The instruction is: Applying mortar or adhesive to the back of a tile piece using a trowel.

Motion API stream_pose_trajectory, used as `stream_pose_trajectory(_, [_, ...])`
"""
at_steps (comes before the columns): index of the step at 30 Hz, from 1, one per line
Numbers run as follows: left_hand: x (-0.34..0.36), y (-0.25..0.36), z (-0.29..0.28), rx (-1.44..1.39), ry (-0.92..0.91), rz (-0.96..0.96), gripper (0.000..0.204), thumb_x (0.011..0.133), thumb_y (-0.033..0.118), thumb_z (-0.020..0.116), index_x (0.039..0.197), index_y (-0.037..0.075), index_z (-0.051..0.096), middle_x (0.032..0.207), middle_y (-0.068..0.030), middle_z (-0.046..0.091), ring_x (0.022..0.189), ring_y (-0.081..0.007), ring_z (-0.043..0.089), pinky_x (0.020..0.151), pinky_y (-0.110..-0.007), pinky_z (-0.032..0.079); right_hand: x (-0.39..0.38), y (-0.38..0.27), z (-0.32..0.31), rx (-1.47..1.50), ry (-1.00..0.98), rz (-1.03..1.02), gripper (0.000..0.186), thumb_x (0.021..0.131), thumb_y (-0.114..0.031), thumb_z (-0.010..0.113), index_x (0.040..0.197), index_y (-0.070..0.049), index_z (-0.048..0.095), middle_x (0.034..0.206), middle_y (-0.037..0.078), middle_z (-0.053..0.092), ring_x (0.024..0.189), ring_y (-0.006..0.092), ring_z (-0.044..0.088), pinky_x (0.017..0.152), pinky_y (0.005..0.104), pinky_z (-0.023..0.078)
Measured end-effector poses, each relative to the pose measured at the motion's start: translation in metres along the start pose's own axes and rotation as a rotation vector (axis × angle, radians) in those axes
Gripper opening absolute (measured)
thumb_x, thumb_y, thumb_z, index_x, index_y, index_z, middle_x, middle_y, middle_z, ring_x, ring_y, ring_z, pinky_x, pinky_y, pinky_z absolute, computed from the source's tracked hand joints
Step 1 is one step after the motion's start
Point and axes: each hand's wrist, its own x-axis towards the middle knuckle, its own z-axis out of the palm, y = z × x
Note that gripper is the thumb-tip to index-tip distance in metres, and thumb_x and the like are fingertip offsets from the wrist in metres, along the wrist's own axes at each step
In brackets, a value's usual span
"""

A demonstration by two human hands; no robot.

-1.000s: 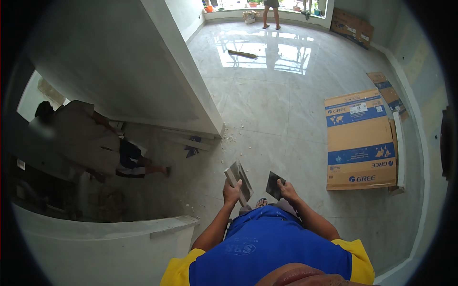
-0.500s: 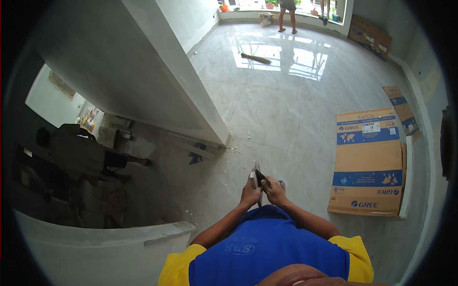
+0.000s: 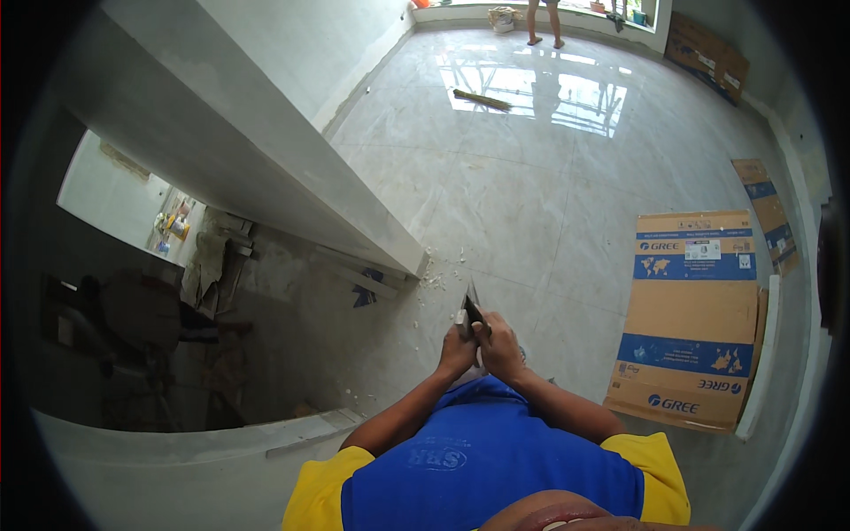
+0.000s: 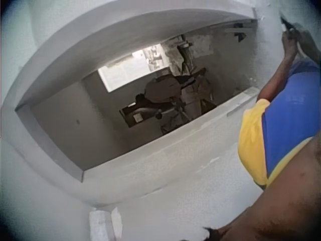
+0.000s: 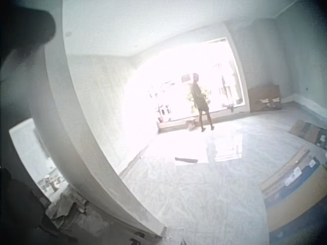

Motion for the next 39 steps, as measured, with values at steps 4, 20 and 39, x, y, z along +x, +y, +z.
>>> stream_pose_trajectory(4, [0.002, 0.017, 0.016, -0.075, 0.007, 0.106, 0.027, 0.081, 0.003, 0.058, 0.108, -0.003, 0.059, 0.088, -0.0145, 0.066, 0.076, -0.0214, 0.066, 0.066, -0.037, 0.052, 0.017, 0.014, -0.024, -0.003, 0.086, 0.202, 0.041, 0.099, -0.031, 0.051, 0.128, -0.004, 0.057, 0.106, 0.023, 0.062, 0.095, 0.0438, 0.06, 0.081, 0.0481, 0.048])
stream_pose_trajectory(20, [0.073, 0.057, 0.015, -0.399, 0.02, 0.277, 0.027, 0.081, 0.0, 0.061, 0.108, -0.003, 0.06, 0.097, -0.0104, 0.065, 0.087, -0.019, 0.063, 0.071, -0.032, 0.052, 0.079, 0.033, -0.055, -0.085, 0.188, 0.113, 0.044, 0.099, -0.037, 0.049, 0.129, -0.005, 0.057, 0.108, 0.021, 0.063, 0.095, 0.0429, 0.063, 0.08, 0.0487, 0.05])
stream_pose_trajectory(39, [0.294, 0.135, -0.057, -0.443, -0.03, 0.262, 0.031, 0.083, 0.003, 0.065, 0.112, -0.006, 0.059, 0.105, -0.0123, 0.066, 0.096, -0.0209, 0.063, 0.086, -0.034, 0.05, 0.315, 0.031, -0.08, -0.234, 0.142, 0.155, 0.042, 0.098, -0.031, 0.052, 0.132, -0.007, 0.055, 0.106, 0.016, 0.062, 0.094, 0.0374, 0.064, 0.081, 0.0464, 0.052])
